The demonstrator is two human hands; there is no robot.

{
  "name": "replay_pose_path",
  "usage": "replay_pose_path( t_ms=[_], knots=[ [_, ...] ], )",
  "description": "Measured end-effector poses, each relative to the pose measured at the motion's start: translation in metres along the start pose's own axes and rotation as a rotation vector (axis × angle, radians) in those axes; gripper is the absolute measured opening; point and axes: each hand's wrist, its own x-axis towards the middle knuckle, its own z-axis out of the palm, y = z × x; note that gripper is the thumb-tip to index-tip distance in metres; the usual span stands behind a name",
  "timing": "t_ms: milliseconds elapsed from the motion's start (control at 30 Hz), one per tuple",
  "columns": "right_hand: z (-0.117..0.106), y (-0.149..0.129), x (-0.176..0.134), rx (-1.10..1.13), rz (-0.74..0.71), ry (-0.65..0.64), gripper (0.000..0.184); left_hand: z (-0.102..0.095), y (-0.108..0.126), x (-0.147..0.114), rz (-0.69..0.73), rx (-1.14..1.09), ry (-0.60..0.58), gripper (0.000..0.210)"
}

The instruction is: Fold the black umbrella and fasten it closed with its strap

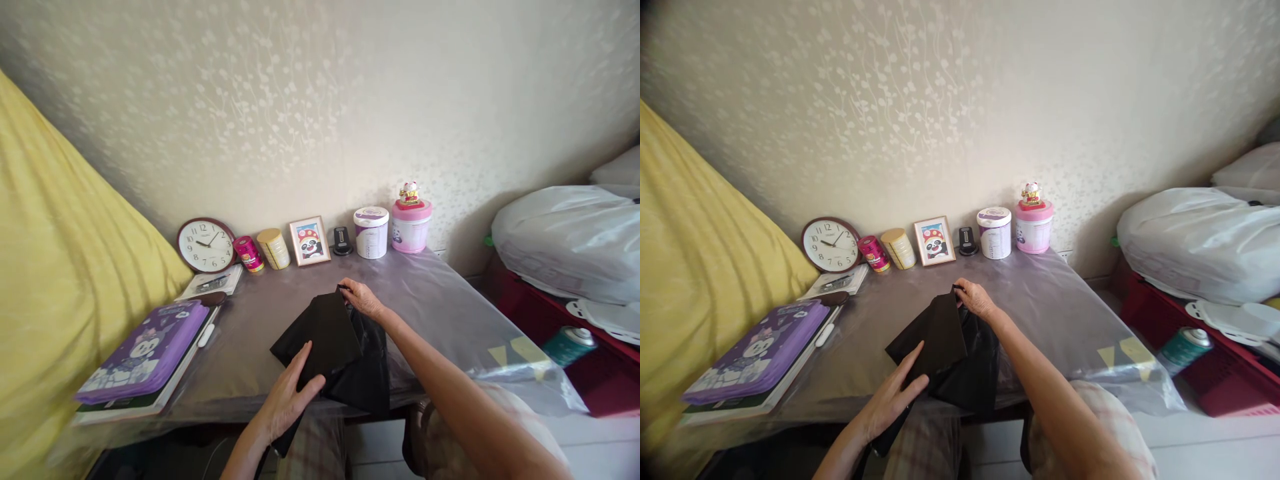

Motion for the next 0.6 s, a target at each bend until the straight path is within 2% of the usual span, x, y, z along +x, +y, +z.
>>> replay_pose_path(
  t_ms=[133,267,400,600],
  knots=[
    [0.001,-0.001,0.001,-0.077,0.008,0.016,0.013,0.011,0.004,0.004,0.001,0.239,0.088,0.095],
    [0.000,-0.002,0.000,-0.111,0.004,0.019,0.014,0.029,0.005,0.009,0.017,0.418,0.233,0.081],
    [-0.001,-0.002,0.000,-0.113,0.004,0.021,0.014,0.038,0.002,0.010,0.050,0.509,0.308,0.068],
    [-0.003,-0.002,-0.001,-0.091,-0.007,0.008,0.014,0.040,0.007,0.010,0.028,0.581,0.344,0.074]
  ],
)
